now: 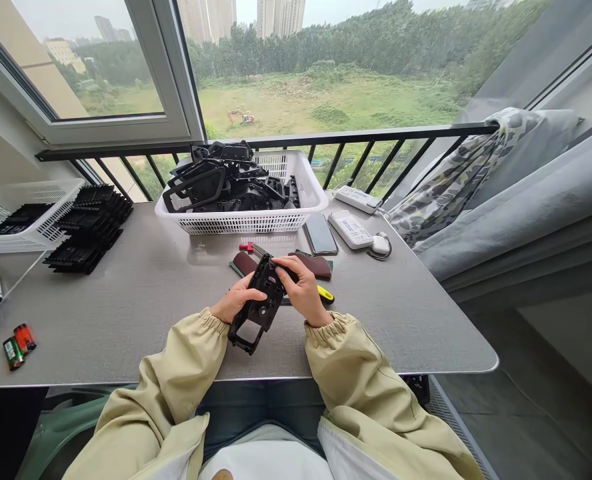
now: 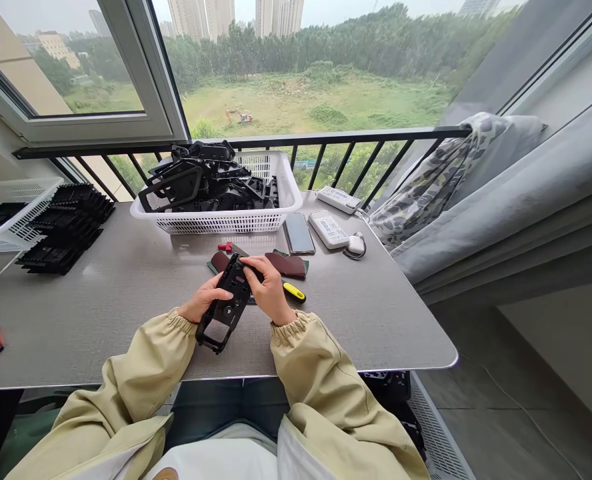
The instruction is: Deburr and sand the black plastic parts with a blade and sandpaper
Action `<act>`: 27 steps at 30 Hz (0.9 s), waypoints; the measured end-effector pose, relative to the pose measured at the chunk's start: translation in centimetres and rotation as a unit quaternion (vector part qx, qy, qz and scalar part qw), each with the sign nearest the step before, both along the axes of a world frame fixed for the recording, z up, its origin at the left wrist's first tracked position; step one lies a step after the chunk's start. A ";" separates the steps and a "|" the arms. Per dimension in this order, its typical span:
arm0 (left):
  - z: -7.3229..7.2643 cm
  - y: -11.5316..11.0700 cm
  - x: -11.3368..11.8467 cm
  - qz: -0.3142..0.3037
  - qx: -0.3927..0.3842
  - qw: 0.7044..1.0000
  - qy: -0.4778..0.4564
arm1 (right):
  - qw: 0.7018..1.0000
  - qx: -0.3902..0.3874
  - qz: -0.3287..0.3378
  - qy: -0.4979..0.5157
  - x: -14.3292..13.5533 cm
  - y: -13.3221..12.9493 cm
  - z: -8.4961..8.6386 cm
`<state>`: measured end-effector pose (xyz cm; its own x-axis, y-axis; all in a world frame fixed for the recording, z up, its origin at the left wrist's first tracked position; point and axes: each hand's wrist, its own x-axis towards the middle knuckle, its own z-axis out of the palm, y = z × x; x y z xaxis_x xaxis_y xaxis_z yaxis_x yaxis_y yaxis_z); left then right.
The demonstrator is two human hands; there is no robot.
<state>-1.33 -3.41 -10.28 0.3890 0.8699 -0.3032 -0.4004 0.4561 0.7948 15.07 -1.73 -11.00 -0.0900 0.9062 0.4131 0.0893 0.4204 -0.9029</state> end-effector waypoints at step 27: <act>-0.6 0.4 0.3 0.007 -0.014 0.998 0.067 | 0.995 0.058 0.018 -0.079 -0.3 -0.3 -0.3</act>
